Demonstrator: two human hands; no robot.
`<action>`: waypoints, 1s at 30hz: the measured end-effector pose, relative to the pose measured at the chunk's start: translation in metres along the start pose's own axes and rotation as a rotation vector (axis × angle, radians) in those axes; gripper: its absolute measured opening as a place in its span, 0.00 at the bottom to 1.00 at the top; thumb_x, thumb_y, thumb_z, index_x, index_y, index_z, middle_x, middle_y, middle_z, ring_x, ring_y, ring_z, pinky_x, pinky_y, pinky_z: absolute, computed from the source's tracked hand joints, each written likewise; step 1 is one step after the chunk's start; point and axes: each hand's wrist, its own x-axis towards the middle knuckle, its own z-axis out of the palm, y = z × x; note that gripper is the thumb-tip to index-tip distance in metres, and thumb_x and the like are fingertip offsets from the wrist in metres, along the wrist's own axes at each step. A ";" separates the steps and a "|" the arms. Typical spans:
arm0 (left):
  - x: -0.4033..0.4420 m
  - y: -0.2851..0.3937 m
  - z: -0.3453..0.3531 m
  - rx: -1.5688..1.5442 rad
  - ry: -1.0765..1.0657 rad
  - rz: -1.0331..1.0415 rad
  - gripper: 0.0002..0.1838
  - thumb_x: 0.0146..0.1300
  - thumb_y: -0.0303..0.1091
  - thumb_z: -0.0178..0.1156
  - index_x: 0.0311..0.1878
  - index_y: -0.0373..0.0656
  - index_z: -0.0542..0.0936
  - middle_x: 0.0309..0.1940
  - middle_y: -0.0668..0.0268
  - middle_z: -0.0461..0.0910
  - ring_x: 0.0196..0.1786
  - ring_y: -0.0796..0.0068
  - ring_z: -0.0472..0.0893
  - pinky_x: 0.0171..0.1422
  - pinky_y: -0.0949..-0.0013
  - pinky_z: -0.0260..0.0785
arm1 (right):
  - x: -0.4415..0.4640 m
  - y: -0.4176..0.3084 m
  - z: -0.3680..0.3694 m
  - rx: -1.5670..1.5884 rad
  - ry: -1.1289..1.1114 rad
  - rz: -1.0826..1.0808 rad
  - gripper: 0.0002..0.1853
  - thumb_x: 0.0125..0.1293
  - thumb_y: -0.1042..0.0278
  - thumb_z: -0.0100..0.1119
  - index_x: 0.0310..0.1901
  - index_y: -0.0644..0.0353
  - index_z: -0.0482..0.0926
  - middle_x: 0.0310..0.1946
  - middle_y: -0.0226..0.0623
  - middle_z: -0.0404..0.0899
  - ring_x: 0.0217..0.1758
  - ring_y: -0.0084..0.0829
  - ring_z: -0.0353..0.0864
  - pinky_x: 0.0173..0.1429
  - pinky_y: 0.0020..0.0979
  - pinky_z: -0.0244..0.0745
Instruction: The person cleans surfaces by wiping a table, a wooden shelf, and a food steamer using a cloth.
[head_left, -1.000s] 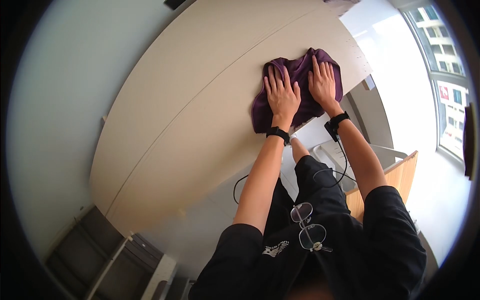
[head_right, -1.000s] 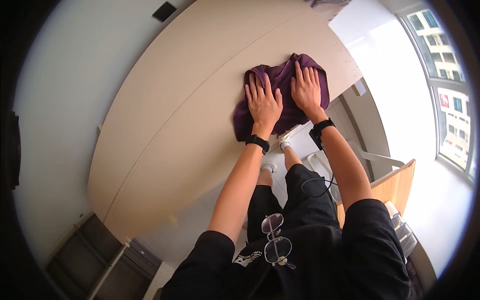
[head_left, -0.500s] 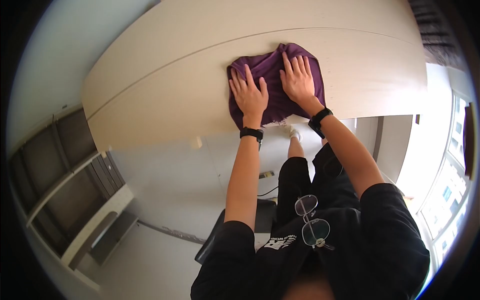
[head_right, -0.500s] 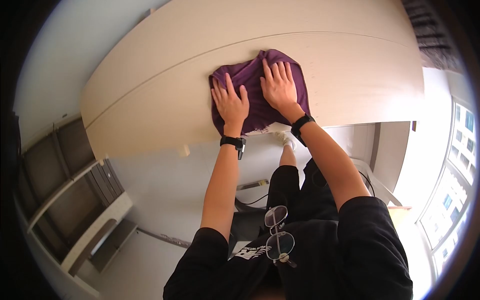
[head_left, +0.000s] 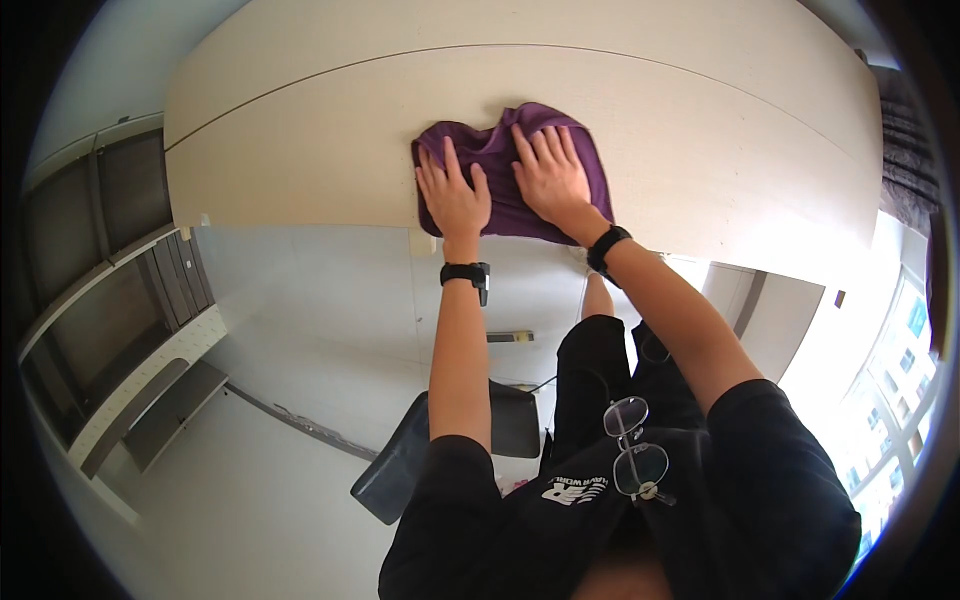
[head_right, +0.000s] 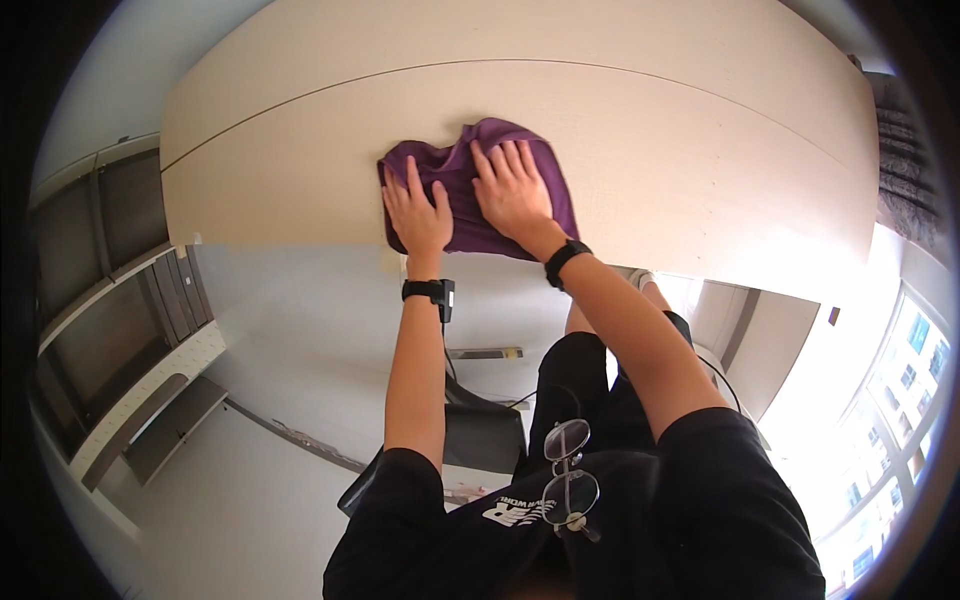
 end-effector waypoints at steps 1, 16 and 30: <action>0.001 -0.004 0.000 0.009 0.021 -0.021 0.32 0.69 0.43 0.55 0.73 0.39 0.67 0.70 0.41 0.65 0.78 0.43 0.59 0.79 0.41 0.51 | 0.002 -0.007 0.005 0.007 0.008 -0.016 0.30 0.71 0.57 0.53 0.71 0.62 0.68 0.58 0.48 0.76 0.69 0.47 0.69 0.79 0.49 0.55; 0.010 0.027 0.037 0.053 0.077 -0.107 0.31 0.67 0.39 0.51 0.71 0.35 0.67 0.69 0.40 0.66 0.78 0.44 0.59 0.80 0.43 0.48 | 0.024 0.012 0.035 0.005 0.031 -0.110 0.29 0.72 0.59 0.49 0.73 0.57 0.66 0.58 0.48 0.76 0.69 0.47 0.69 0.78 0.48 0.55; 0.026 0.013 0.048 0.062 0.035 0.067 0.32 0.67 0.39 0.49 0.73 0.34 0.65 0.71 0.39 0.64 0.78 0.44 0.57 0.81 0.42 0.47 | 0.026 0.003 0.045 0.051 0.100 0.093 0.30 0.67 0.60 0.51 0.71 0.54 0.69 0.60 0.48 0.76 0.70 0.47 0.69 0.79 0.48 0.54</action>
